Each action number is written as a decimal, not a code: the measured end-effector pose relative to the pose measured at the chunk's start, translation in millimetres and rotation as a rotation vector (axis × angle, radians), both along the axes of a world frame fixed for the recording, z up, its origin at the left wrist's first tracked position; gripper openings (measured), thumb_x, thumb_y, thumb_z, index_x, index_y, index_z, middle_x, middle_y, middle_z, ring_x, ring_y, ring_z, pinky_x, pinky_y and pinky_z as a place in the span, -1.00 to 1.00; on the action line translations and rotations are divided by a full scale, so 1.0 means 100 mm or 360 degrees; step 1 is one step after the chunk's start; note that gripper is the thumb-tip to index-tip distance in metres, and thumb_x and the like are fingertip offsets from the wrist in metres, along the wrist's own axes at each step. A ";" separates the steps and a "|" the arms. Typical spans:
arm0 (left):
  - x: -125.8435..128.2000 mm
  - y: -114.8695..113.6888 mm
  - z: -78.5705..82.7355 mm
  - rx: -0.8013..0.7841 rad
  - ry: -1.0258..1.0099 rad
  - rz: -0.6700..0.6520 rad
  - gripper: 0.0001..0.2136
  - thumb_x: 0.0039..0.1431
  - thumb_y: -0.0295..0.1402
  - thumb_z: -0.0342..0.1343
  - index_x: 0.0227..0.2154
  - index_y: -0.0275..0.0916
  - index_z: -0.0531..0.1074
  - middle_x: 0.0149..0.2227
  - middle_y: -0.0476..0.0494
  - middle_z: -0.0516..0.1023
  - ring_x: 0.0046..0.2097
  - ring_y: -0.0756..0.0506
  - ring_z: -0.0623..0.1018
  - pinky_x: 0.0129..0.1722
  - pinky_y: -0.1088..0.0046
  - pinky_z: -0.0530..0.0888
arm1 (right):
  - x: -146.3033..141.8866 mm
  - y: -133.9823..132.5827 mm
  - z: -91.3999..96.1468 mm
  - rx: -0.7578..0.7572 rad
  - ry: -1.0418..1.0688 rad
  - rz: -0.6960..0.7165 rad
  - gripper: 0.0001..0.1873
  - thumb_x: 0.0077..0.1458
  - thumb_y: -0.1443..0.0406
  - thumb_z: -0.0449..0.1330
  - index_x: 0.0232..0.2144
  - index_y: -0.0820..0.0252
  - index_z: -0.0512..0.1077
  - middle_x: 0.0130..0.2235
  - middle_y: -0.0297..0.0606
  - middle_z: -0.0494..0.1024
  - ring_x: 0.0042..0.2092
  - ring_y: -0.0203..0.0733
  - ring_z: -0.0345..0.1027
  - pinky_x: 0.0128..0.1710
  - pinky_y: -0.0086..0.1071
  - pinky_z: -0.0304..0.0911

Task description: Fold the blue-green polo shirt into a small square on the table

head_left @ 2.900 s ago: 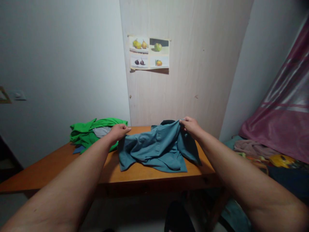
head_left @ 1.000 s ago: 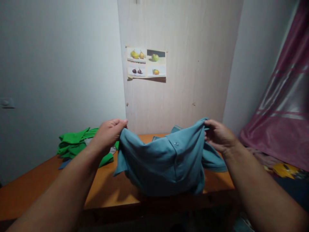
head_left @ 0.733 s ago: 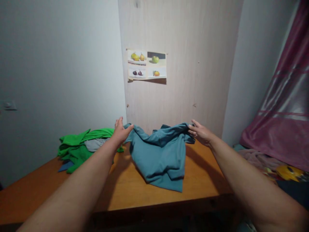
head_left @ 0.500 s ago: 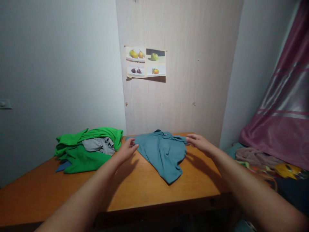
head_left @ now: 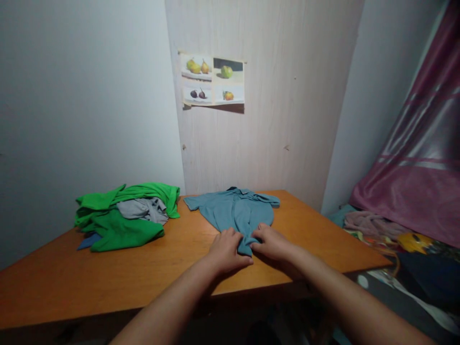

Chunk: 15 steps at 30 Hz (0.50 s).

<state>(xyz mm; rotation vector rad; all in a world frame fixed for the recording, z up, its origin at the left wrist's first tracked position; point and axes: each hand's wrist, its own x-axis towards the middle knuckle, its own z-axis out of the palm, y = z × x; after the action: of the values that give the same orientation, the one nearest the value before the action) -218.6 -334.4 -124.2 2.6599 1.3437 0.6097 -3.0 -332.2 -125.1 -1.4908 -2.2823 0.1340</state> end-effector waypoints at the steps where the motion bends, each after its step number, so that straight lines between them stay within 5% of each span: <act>1: 0.03 0.01 -0.02 0.0048 0.0011 0.0052 -0.61 -0.03 -0.04 0.29 -0.17 -0.13 0.51 -0.10 -0.35 0.50 -0.03 -0.34 0.48 -0.09 0.16 0.37 | -0.03 0.03 0.02 0.0022 0.0062 0.0006 -0.78 0.12 0.15 0.24 -0.45 0.17 0.49 -0.30 -0.24 0.40 -0.25 -0.15 0.31 -0.24 -0.35 0.16; 4: 0.07 0.14 -0.02 0.0061 -0.0224 0.0211 -0.86 0.13 -0.32 0.10 -0.26 -0.15 0.49 -0.15 -0.31 0.53 -0.07 -0.28 0.50 -0.10 0.20 0.38 | -0.07 0.11 0.08 0.0059 0.0264 -0.0023 -0.71 0.14 0.15 0.22 -0.54 0.18 0.38 -0.40 -0.28 0.38 -0.30 -0.18 0.27 -0.31 -0.37 0.12; 9: -0.03 0.41 0.21 -0.0364 -0.1179 0.0240 -0.86 0.10 -0.41 -0.08 -0.42 -0.18 0.38 -0.39 -0.13 0.52 -0.28 -0.16 0.51 -0.30 0.35 0.42 | 0.00 0.20 0.10 0.0128 0.0648 -0.0141 -0.68 0.20 0.08 0.13 -0.48 0.16 0.36 -0.42 -0.32 0.39 -0.33 -0.21 0.26 -0.34 -0.38 0.12; 15: -0.27 0.47 0.48 -0.0304 -0.1312 0.0224 -0.86 0.04 -0.34 -0.08 -0.46 -0.19 0.38 -0.39 -0.10 0.51 -0.27 -0.13 0.49 -0.26 0.39 0.42 | -0.09 0.04 0.02 0.0034 0.0769 0.0009 -0.59 0.21 -0.07 0.14 -0.36 0.15 0.40 -0.36 -0.29 0.47 -0.32 -0.19 0.31 -0.33 -0.36 0.16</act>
<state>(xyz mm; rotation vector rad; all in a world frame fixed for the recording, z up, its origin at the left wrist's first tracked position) -245.7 -287.7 -76.6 1.8138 1.2264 1.3179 -12.3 -327.8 -123.4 -1.2729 -1.8916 0.4209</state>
